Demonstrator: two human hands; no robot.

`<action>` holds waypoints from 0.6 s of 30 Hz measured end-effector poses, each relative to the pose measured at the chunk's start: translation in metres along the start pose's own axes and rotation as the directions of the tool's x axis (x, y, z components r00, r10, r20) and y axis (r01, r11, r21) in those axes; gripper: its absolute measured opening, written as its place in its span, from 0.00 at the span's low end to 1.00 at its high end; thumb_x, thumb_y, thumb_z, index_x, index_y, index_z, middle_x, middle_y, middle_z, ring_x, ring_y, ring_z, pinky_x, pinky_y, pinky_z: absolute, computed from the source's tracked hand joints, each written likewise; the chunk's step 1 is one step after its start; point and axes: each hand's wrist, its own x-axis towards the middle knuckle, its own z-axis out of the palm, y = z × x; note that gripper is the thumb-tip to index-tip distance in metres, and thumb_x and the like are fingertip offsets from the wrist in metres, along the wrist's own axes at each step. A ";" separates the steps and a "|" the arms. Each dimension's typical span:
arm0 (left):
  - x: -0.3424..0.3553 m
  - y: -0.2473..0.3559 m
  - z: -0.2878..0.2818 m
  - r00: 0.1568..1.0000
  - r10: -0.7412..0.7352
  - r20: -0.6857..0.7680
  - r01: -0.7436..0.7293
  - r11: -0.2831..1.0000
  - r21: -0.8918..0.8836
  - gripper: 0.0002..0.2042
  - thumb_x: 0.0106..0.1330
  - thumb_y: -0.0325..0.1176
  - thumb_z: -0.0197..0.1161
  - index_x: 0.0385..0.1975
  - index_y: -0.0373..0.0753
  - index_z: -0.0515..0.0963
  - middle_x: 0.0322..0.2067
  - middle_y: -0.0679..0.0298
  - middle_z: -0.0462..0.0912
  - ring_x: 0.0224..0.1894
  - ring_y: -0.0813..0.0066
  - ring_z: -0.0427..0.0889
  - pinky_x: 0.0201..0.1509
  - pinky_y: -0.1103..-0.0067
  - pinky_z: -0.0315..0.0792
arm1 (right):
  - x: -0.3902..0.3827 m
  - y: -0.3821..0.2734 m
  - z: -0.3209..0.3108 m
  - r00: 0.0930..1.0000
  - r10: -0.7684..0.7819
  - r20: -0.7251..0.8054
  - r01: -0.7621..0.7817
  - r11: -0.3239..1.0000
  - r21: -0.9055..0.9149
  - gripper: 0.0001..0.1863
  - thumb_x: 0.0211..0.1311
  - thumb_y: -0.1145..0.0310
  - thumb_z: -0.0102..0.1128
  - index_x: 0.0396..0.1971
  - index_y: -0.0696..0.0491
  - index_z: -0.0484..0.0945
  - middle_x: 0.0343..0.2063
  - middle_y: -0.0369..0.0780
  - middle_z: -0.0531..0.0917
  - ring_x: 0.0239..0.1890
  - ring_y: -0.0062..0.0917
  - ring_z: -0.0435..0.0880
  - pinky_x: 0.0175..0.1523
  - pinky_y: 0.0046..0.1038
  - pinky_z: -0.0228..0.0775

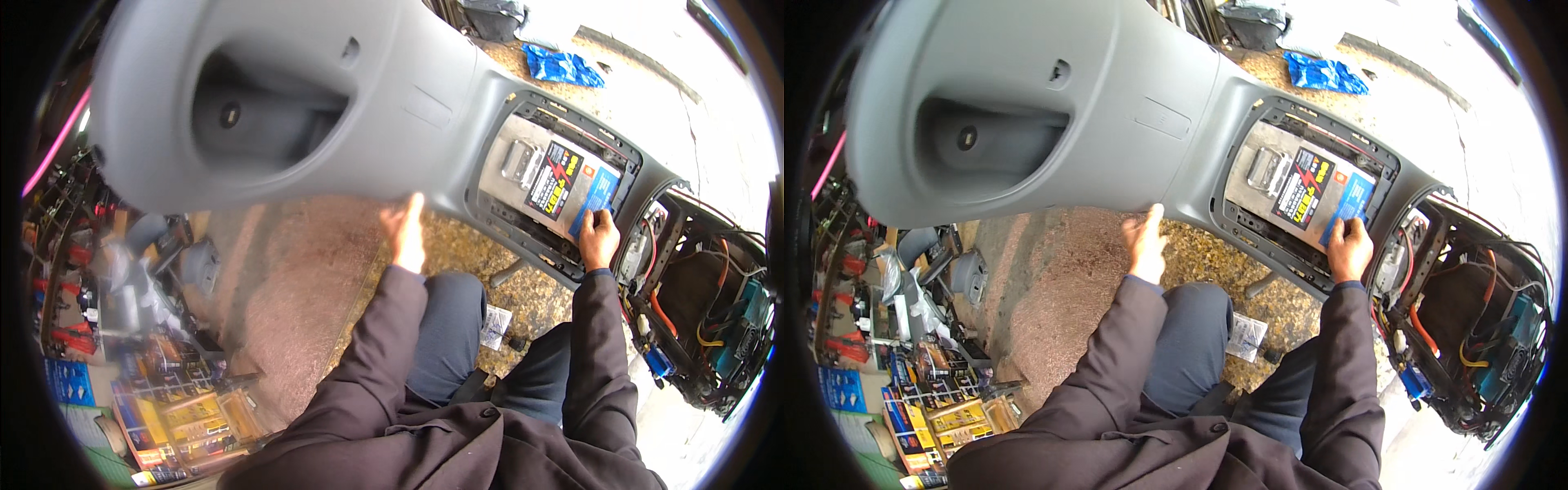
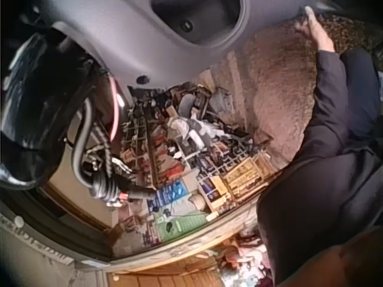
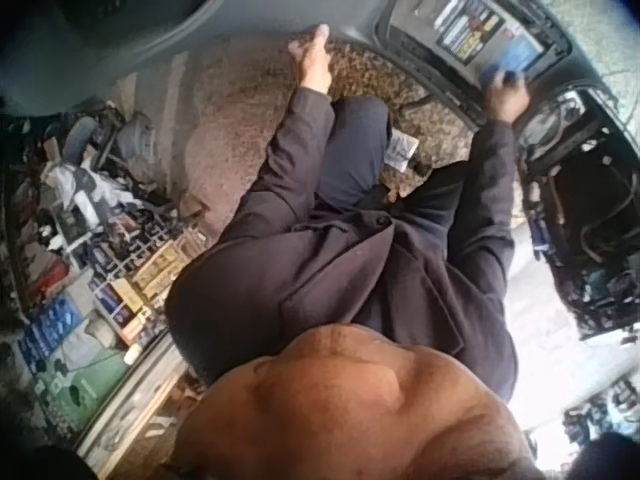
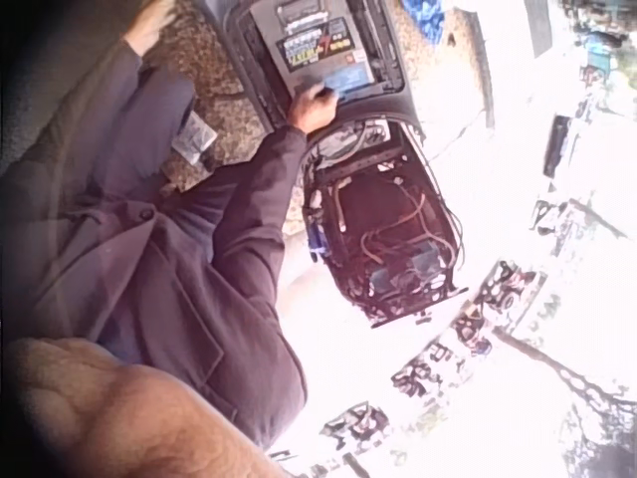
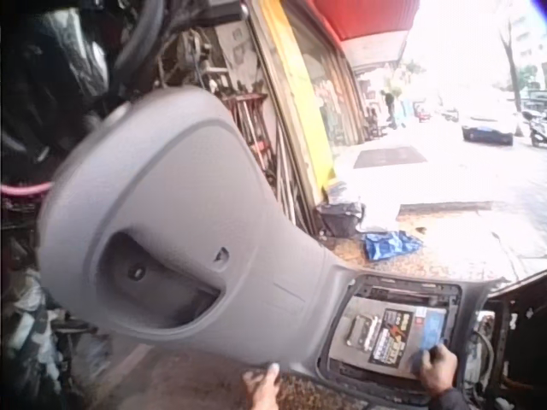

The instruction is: The person removes the scooter seat, adjusts the battery and wires, retrieves a plastic bag of parts from a box, and handles the parts near the open battery compartment.

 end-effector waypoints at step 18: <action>-0.095 0.233 -0.061 0.461 0.887 0.027 -0.883 0.456 0.108 0.36 0.57 0.25 0.72 0.63 0.28 0.58 0.60 0.51 0.68 0.61 0.64 0.69 0.65 0.70 0.66 | -0.002 -0.004 -0.003 0.999 -0.033 -0.020 0.033 0.999 -0.028 0.12 0.59 0.65 0.63 0.25 0.57 0.74 0.23 0.48 0.81 0.28 0.44 0.82 0.35 0.39 0.73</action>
